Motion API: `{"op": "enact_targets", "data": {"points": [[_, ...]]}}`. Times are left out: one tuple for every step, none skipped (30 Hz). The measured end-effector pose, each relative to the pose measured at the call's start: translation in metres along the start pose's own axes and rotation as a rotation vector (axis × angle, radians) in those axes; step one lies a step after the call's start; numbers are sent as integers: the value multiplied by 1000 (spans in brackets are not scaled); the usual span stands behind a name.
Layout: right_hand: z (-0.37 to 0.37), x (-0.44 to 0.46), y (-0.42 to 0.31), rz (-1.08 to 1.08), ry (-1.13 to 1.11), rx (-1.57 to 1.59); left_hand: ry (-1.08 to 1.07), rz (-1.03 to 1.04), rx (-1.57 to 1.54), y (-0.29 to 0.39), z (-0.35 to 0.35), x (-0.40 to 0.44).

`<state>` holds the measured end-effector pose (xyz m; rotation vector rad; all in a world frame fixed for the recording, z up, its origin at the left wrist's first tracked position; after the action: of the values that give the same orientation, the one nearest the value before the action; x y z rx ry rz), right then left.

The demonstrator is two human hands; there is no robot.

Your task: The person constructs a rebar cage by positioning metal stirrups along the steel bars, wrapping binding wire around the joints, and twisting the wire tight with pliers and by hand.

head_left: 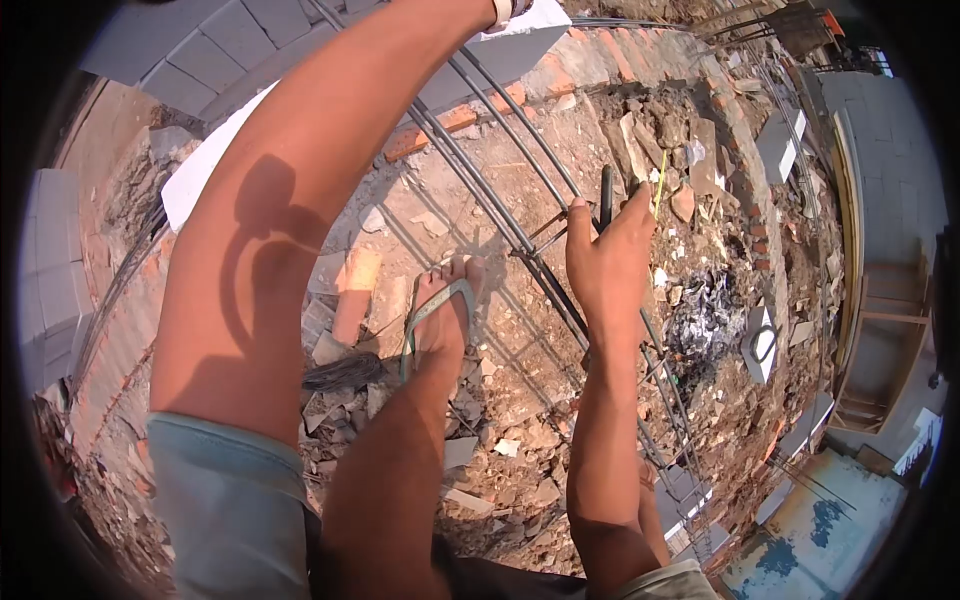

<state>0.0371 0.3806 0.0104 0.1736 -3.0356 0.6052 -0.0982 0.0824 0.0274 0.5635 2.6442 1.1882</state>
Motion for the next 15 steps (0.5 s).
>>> {"op": "enact_targets", "data": {"points": [[2,0,0,-2,17,-7,2,-1,1,-1,-1,1],[4,0,1,-3,34,-10,7,-6,1,-1,-1,1],[3,0,0,10,56,1,13,-14,-1,-3,-2,0],[3,1,1,42,24,34,17,-23,-1,-4,-3,-1],[1,3,3,72,-2,67,28,-29,1,-5,-4,-1],[0,5,6,102,-26,100,40,-39,3,-6,-5,-1],[1,5,9,69,3,80,51,-46,9,-7,-6,-2],[0,5,8,73,-10,69,65,-49,15,-8,-5,-1],[-1,5,8,75,-24,56,80,-58,14,-10,-6,-2],[-1,6,8,77,-37,42,97,-66,13,-13,-6,-2],[1,7,11,68,-21,57,113,-72,18,-15,-5,-3],[2,6,13,63,4,88,142,-79,18,-16,-9,-1],[3,5,15,60,28,120,162,-83,20,-19,-10,0],[3,5,16,59,50,153,185,-98,24,-21,-9,0],[2,6,19,88,-5,180,212,-109,22,-23,-8,-1]]}}
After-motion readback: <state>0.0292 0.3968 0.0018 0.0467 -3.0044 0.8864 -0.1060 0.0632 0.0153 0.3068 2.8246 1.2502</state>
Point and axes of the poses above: each hand's wrist, its own x-axis towards the middle knuckle, its own z-axis out of the palm, y = z × x, the point moved 4 cm from there along x, towards the middle knuckle
